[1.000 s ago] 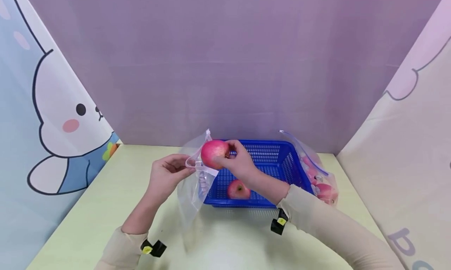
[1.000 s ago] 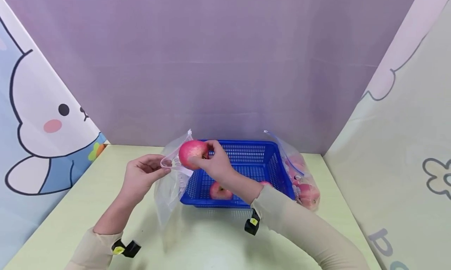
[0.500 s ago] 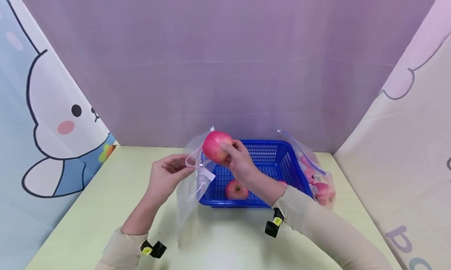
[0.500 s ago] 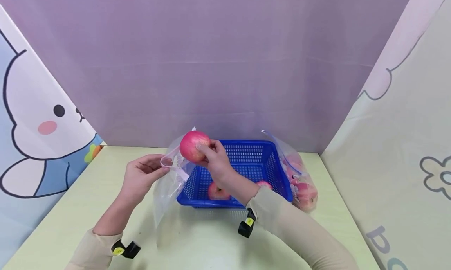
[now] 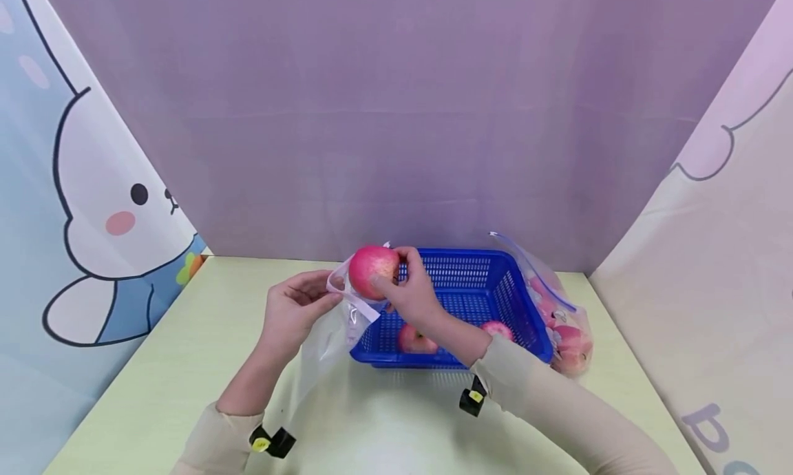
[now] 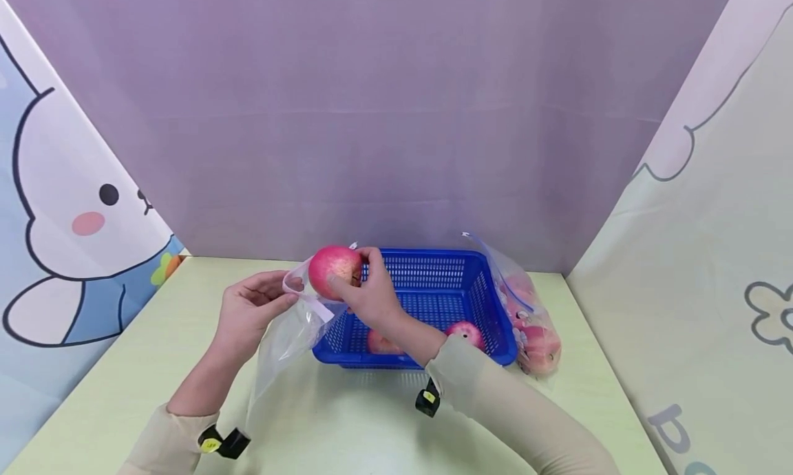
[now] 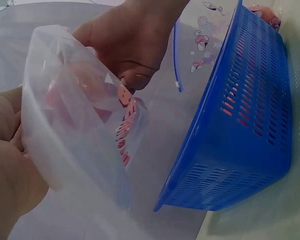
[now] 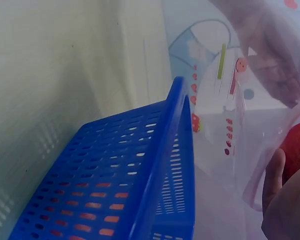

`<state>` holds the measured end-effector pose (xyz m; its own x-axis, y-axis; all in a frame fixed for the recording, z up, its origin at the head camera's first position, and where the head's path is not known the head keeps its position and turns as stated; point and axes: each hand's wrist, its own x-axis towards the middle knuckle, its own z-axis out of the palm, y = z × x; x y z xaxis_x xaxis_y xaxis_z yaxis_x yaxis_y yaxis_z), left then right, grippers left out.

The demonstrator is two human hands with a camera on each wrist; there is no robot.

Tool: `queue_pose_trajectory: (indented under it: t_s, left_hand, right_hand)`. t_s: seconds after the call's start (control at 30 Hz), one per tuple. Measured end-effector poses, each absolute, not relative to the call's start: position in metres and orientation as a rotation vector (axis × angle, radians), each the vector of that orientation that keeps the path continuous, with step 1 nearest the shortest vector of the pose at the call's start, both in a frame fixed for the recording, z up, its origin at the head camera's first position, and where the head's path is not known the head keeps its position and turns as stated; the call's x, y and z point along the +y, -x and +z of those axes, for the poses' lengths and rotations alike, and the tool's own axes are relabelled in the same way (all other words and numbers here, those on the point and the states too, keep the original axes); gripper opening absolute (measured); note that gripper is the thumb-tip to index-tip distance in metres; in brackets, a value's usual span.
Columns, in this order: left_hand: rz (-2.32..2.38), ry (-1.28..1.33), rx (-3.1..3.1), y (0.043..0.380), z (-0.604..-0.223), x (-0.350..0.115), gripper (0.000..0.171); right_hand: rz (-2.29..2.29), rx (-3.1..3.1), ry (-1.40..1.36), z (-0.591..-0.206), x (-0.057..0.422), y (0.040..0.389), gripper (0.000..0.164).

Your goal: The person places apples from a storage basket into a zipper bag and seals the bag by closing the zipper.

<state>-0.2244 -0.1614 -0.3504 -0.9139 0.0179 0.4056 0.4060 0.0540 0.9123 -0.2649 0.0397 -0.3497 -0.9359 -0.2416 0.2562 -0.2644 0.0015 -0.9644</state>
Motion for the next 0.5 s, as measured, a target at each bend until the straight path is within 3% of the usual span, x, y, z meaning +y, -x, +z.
queue_pose_trajectory:
  t_s: [0.5]
  left_hand:
    - [-1.891, 0.436, -2.068, 0.2246, -0.3506, -0.1656, 0.033]
  right_hand:
    - [1.909, -2.543, -0.425, -0.3505, 0.0366, 0.2692, 0.072]
